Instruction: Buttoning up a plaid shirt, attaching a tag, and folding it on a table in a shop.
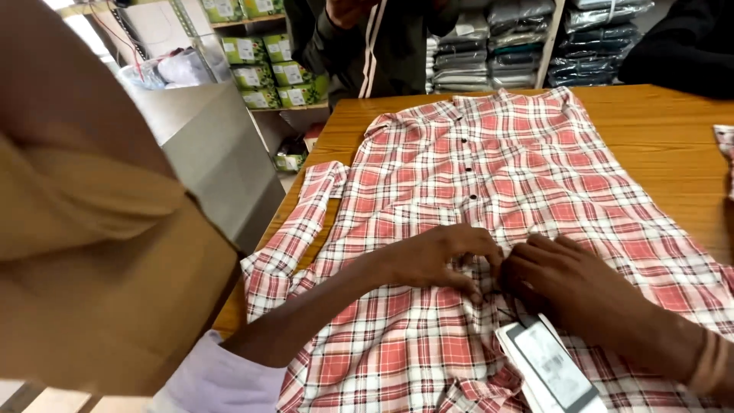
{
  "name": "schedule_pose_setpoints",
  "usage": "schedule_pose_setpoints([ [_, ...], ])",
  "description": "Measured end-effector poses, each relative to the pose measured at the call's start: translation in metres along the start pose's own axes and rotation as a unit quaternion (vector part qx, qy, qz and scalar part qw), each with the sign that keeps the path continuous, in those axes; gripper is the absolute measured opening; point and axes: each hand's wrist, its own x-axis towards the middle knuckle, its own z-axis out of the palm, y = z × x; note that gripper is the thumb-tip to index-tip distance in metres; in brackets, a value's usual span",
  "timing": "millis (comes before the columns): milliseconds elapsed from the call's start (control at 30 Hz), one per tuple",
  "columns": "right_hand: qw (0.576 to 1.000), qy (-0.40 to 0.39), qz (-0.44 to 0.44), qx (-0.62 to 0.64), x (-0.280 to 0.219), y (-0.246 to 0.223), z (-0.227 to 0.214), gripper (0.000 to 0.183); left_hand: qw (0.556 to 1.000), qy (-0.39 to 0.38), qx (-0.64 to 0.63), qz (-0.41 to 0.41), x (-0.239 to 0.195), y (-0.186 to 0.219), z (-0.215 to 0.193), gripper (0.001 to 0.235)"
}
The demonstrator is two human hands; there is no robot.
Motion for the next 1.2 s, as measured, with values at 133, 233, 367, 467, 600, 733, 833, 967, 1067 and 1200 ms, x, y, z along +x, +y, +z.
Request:
schedule_pose_setpoints([
  [133, 0.974, 0.073, -0.008, 0.214, -0.015, 0.0, 0.006, 0.034, 0.996, 0.014, 0.06, 0.062, -0.001, 0.005, -0.001, 0.042],
  [233, 0.951, 0.096, -0.002, 0.294, -0.017, 0.006, 0.03, 0.026, 0.996, 0.004, 0.055, 0.07, -0.003, -0.003, 0.004, 0.034],
  [367, 0.952, 0.105, -0.059, 0.28, -0.02, 0.011, 0.043, 0.025, 0.999, 0.024, -0.03, 0.012, -0.004, 0.004, 0.001, 0.037],
  [467, 0.953, 0.099, -0.108, 0.265, -0.021, 0.008, 0.037, 0.029, 0.999, 0.03, -0.031, 0.031, -0.005, 0.01, 0.001, 0.028],
  [600, 0.952, 0.084, -0.099, 0.277, -0.02, 0.008, 0.036, 0.027, 0.996, 0.005, -0.088, 0.029, -0.003, 0.005, 0.003, 0.031],
  [733, 0.955, 0.024, -0.004, 0.294, -0.02, 0.003, 0.028, 0.028, 0.997, 0.023, -0.049, 0.06, -0.002, 0.002, 0.008, 0.03],
  [833, 0.957, -0.021, 0.039, 0.287, -0.014, 0.0, 0.023, 0.031, 0.995, 0.04, 0.001, 0.09, -0.003, -0.003, 0.011, 0.025],
  [967, 0.949, -0.004, 0.041, 0.313, -0.017, 0.002, 0.041, 0.03, 0.995, 0.046, 0.004, 0.089, -0.002, -0.011, 0.014, 0.024],
  [1067, 0.943, 0.017, 0.035, 0.33, -0.021, 0.006, 0.05, 0.028, 0.997, 0.027, -0.026, 0.072, 0.0, -0.001, 0.012, 0.02],
  [1200, 0.949, -0.004, 0.037, 0.314, -0.017, 0.005, 0.042, 0.027, 0.994, 0.012, -0.023, 0.103, 0.0, 0.01, 0.004, 0.019],
])
